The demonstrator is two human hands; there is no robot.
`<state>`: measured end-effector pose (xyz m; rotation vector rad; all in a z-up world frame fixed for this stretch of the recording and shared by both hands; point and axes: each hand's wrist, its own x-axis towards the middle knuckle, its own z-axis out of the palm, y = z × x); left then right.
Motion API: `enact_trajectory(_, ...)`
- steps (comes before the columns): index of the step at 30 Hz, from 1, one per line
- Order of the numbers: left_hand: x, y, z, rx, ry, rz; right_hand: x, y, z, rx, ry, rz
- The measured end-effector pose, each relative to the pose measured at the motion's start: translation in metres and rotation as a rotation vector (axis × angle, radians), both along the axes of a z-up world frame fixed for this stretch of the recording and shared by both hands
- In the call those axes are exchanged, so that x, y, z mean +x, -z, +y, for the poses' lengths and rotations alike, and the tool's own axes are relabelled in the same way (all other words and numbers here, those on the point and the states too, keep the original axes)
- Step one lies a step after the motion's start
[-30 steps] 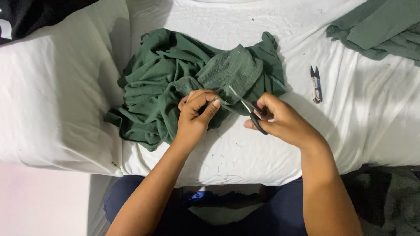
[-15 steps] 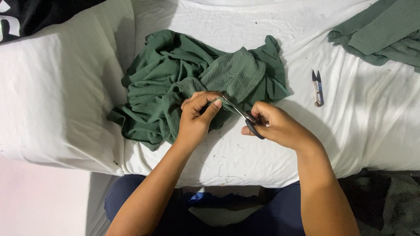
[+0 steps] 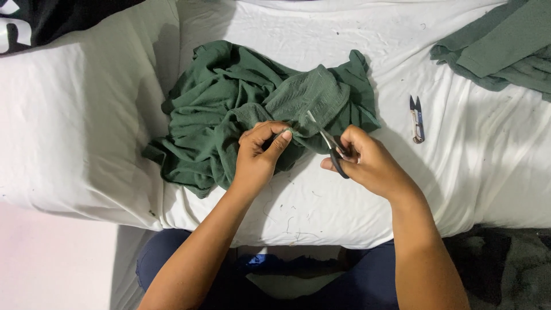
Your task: The person is using a pair of small scissors to trim loose threads and excess fabric from a green garment, inspecting different sections of the piece as they go.
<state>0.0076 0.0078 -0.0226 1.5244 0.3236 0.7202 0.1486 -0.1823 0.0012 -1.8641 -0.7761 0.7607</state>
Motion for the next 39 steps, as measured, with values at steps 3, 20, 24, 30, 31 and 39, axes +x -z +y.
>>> enact_trajectory(3, 0.001, 0.004, 0.001, 0.01, -0.003, -0.004, -0.004, 0.0, 0.002, -0.036, 0.056, -0.174)
enact_trajectory(20, -0.017, -0.017, -0.022, 0.751, -0.037, -0.047, 0.013, 0.01, 0.012, 0.319, 0.612, 0.155)
enact_trajectory(24, -0.018, -0.01, -0.04, 0.997, -0.017, -0.141, 0.022, 0.049, 0.022, 0.35, 0.619, 0.136)
enact_trajectory(30, -0.018, 0.011, -0.053, 1.136, -0.022, -0.152, 0.022, 0.05, 0.029, 0.305, 0.663, -0.196)
enact_trajectory(31, -0.017, 0.012, -0.053, 1.137, -0.022, -0.154, 0.018, 0.041, 0.035, 0.306, 0.665, -0.197)
enact_trajectory(39, -0.015, 0.02, -0.047, 1.15, 0.06, -0.154, 0.031, 0.033, 0.076, 0.383, 0.458, -0.857)
